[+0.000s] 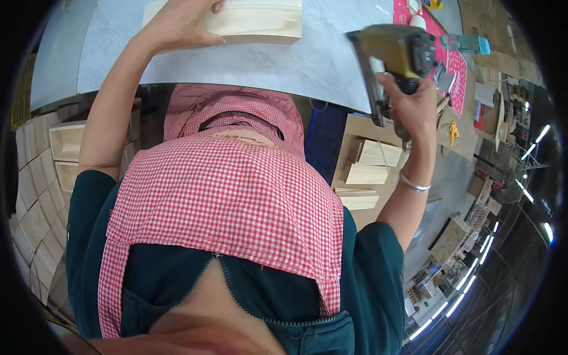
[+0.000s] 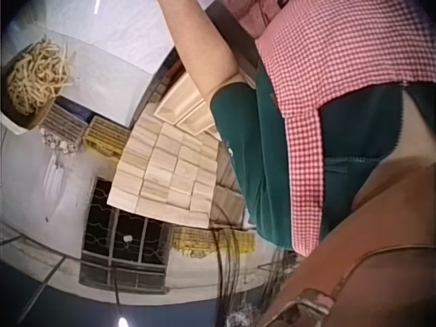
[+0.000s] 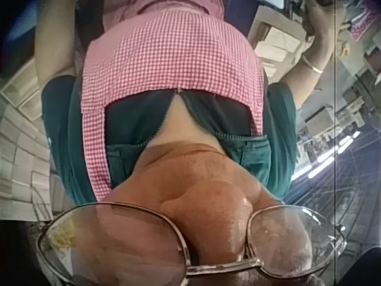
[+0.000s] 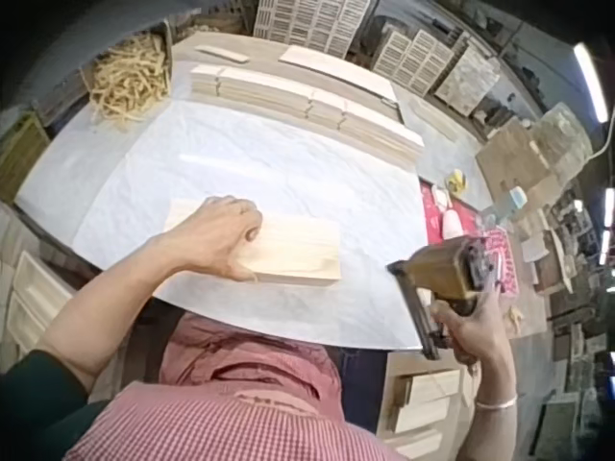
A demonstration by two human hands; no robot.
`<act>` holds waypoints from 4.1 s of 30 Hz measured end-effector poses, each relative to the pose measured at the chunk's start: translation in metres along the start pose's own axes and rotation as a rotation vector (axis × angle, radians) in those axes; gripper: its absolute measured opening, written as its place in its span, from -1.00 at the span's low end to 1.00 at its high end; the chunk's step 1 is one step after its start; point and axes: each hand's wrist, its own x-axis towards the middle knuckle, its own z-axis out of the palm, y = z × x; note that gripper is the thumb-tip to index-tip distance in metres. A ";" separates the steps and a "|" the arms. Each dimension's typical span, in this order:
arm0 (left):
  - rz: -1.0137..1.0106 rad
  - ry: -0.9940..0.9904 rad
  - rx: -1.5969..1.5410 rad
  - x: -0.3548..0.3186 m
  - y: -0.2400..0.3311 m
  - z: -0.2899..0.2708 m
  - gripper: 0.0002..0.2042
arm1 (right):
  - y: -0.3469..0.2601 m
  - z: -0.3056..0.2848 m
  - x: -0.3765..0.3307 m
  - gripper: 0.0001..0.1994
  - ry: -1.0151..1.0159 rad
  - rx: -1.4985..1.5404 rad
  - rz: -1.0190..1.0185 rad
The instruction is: Assembling wooden frames or boxes using a pneumatic stapler and wood glue.
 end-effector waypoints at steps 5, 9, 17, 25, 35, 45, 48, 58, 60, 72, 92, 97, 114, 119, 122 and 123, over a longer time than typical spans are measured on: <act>0.040 0.022 0.000 0.000 -0.003 0.001 -0.52 | -0.044 0.021 -0.023 -0.79 -0.210 0.019 -0.234; 0.058 -0.025 -0.046 0.005 -0.005 0.003 -0.53 | -0.055 0.026 -0.024 -0.79 -0.224 -0.015 -0.187; -0.029 -0.134 -0.103 0.003 -0.002 0.001 -0.54 | -0.060 0.030 -0.023 -0.77 -0.244 -0.065 -0.153; -0.055 -0.157 -0.091 -0.003 -0.005 -0.002 -0.45 | -0.065 0.027 -0.014 -0.75 -0.244 -0.243 -0.277; 0.062 0.216 -0.002 -0.044 -0.129 0.018 -0.51 | -0.078 0.018 -0.027 -0.68 -0.217 -0.084 -0.243; -0.018 0.200 -0.127 -0.035 -0.013 0.013 -0.55 | -0.077 0.036 -0.022 -0.65 -0.223 -0.112 -0.225; -0.110 0.086 -0.127 -0.031 -0.015 0.014 -0.56 | -0.078 0.040 -0.021 -0.66 -0.238 -0.098 -0.221; -0.102 0.037 -0.150 -0.029 -0.021 0.010 -0.53 | -0.069 0.052 -0.025 -0.68 -0.213 -0.040 -0.169; -0.126 -0.002 -0.170 -0.032 -0.024 0.010 -0.52 | -0.072 0.055 -0.028 -0.68 -0.208 -0.036 -0.169; -0.064 0.004 -0.492 -0.042 -0.053 0.028 -0.46 | -0.122 0.084 -0.053 -0.73 -0.353 -0.032 -0.479; 0.086 0.402 -0.373 -0.066 -0.057 0.051 -0.32 | -0.143 0.100 -0.061 -0.69 -0.383 -0.133 -0.483; -0.113 0.835 -0.093 -0.109 -0.029 0.094 0.02 | -0.129 0.085 -0.069 -0.70 -0.214 0.040 -0.483; -0.059 1.014 -0.372 0.100 -0.115 -0.011 -0.67 | -0.066 0.064 -0.097 -0.72 -0.207 0.054 -0.242; 0.022 0.793 -0.335 0.115 -0.123 -0.022 -0.67 | -0.073 0.074 -0.100 -0.71 -0.210 0.095 -0.187; 0.049 0.778 -0.333 0.113 -0.120 -0.021 -0.67 | -0.075 0.076 -0.104 -0.71 -0.212 0.084 -0.146; 0.062 0.775 -0.330 0.111 -0.119 -0.022 -0.66 | -0.076 0.076 -0.104 -0.71 -0.213 0.079 -0.130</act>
